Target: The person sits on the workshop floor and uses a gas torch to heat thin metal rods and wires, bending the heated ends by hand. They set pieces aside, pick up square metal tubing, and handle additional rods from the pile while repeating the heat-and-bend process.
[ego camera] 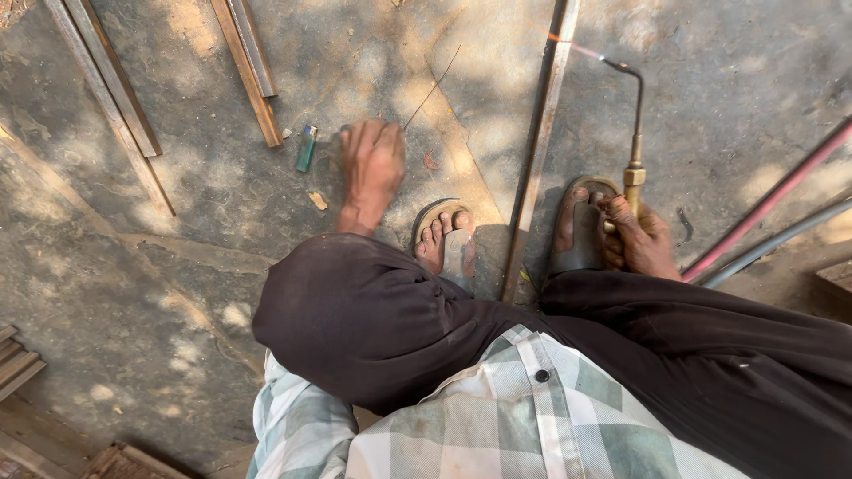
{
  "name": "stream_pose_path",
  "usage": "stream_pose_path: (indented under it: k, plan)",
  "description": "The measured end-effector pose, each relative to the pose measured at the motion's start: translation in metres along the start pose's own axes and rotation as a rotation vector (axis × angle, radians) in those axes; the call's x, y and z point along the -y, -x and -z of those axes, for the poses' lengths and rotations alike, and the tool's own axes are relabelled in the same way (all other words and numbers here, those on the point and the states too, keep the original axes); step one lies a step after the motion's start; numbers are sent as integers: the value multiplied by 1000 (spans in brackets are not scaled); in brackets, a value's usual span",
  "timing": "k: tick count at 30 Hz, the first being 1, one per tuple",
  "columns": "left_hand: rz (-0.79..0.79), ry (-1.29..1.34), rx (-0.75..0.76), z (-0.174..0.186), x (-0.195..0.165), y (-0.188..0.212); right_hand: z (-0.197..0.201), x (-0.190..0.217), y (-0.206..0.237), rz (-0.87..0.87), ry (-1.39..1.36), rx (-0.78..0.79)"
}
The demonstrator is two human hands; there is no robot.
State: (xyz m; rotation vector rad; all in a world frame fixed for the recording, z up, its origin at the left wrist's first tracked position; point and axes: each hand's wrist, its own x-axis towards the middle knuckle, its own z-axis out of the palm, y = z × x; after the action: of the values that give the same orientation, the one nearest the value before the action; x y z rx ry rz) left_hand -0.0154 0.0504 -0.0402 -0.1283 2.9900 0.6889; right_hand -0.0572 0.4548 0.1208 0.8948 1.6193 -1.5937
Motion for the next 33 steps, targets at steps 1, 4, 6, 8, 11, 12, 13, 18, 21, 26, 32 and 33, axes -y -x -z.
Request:
stream_pose_path:
  k: [1,4,6,8,11,12,13,18,21,26,32,33]
  plan:
    - [8,-2,-43,-7,-7,-6,1,0,0,-5,2,6]
    - [33,13,-97,-23,-25,-24,7,10,-2,-23,26,-21]
    - [77,10,-37,-21,-30,-32,11,19,-4,-45,76,-52]
    - [-1,-79,108,-3,-33,-42,13,24,-9,-77,161,-72]
    - [138,117,281,60,-44,-63,18,26,-15,-61,202,-21]
    - [67,211,244,91,-45,-74,22,26,-17,-75,176,20]
    - [-5,304,205,124,-51,-86,26,27,-19,-86,149,61]
    - [456,1190,227,274,-94,-136,35,31,-37,-47,147,159]
    - [342,1360,211,300,-140,-137,38,23,-44,-31,175,136]
    - [241,993,-222,209,-231,-109,50,8,-61,53,342,78]
    - [573,1311,-580,47,-242,-118,59,-4,-74,78,340,82]
    - [583,1310,-625,33,-234,-117,59,-5,-74,69,361,81]
